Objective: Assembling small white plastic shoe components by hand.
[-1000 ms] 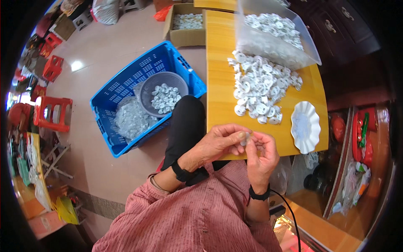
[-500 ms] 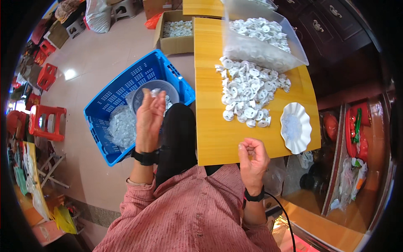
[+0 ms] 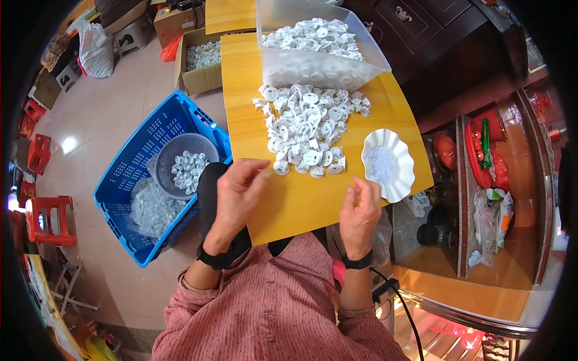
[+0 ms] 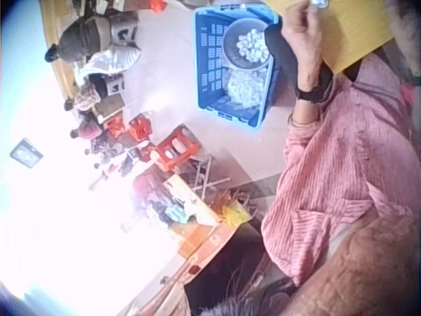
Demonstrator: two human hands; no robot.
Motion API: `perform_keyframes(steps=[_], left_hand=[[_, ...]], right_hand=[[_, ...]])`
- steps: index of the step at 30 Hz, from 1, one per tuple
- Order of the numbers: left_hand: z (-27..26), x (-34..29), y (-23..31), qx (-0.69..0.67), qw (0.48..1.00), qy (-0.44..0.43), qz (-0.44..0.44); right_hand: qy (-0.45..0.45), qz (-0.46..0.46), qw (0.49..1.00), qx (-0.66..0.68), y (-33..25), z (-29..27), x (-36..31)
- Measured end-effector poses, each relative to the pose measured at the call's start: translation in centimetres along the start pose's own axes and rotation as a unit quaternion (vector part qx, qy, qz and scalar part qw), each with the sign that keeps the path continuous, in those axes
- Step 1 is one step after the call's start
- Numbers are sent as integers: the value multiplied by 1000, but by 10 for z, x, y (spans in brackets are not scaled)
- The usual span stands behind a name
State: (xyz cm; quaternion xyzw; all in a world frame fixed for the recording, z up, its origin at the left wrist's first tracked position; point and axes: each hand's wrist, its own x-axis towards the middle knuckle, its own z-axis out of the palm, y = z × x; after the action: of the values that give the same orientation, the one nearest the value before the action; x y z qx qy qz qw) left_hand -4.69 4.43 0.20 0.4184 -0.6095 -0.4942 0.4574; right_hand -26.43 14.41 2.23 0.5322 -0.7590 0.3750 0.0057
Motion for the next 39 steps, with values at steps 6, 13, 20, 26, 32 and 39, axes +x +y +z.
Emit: perform_keyframes(steps=[6, 13, 20, 26, 32, 39], left_hand=[[20, 4, 1, 253, 943, -38, 214], [30, 5, 3, 284, 940, -43, 186], [33, 3, -2, 294, 941, -29, 165], [31, 2, -6, 303, 929, -25, 212], [28, -5, -1, 292, 937, -46, 186], [26, -9, -2, 280, 940, -34, 189]], right_hand=[[43, -21, 977, -207, 33, -11, 13], [14, -13, 971, -238, 48, -6, 15], [26, -66, 979, -190, 34, 0, 8], [49, -92, 980, -167, 28, 6, 4], [43, -143, 978, -148, 16, 9, -2], [108, -99, 984, -102, 14, 5, -12]])
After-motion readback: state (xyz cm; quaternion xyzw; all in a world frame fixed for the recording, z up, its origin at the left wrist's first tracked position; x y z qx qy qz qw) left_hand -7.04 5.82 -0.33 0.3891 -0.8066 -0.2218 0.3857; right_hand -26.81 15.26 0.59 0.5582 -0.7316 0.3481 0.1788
